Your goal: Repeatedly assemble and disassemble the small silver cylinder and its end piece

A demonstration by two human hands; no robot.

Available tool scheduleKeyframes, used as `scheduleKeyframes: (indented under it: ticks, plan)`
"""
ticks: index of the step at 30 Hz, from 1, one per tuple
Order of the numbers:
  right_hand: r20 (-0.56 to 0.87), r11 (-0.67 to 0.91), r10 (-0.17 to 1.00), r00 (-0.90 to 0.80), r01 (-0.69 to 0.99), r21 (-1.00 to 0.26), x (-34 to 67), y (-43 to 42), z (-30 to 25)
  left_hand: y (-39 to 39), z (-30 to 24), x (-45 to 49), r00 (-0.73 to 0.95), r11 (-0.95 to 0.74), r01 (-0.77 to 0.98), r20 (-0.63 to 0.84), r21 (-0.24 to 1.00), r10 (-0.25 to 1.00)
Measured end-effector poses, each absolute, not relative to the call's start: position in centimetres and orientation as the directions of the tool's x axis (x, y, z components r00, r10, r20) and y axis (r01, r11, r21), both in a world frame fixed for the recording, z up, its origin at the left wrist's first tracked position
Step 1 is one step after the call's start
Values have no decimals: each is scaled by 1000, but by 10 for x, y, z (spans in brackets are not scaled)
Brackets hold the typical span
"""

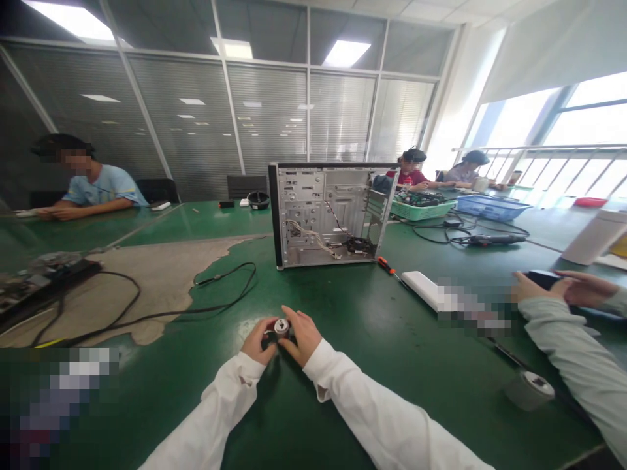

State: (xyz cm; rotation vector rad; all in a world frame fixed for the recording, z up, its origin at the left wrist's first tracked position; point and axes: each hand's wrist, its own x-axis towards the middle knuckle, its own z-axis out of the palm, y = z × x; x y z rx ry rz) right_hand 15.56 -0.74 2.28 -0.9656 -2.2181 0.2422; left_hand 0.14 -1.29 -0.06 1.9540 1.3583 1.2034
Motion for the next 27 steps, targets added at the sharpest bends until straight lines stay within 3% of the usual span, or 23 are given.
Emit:
scheduleKeyframes:
  ticks: [7,15,22,27]
  plan:
    - [594,719,695,-405,378,-583,159,-8,15,-12,-2,3,122,-425,520,428,741,896]
    - [629,769,639,-443,326,-550,158,-12,24,-9,-7,-2,115,-399,567,410,720,905]
    - [566,689,721,-400,331,-644,159,-8,16,-12,1,-1,181,-433,599,413,674,892]
    - [586,716,696,-414,339,-611,160,-8,17,-9,-4,-3,217,-447,641,411,624,885]
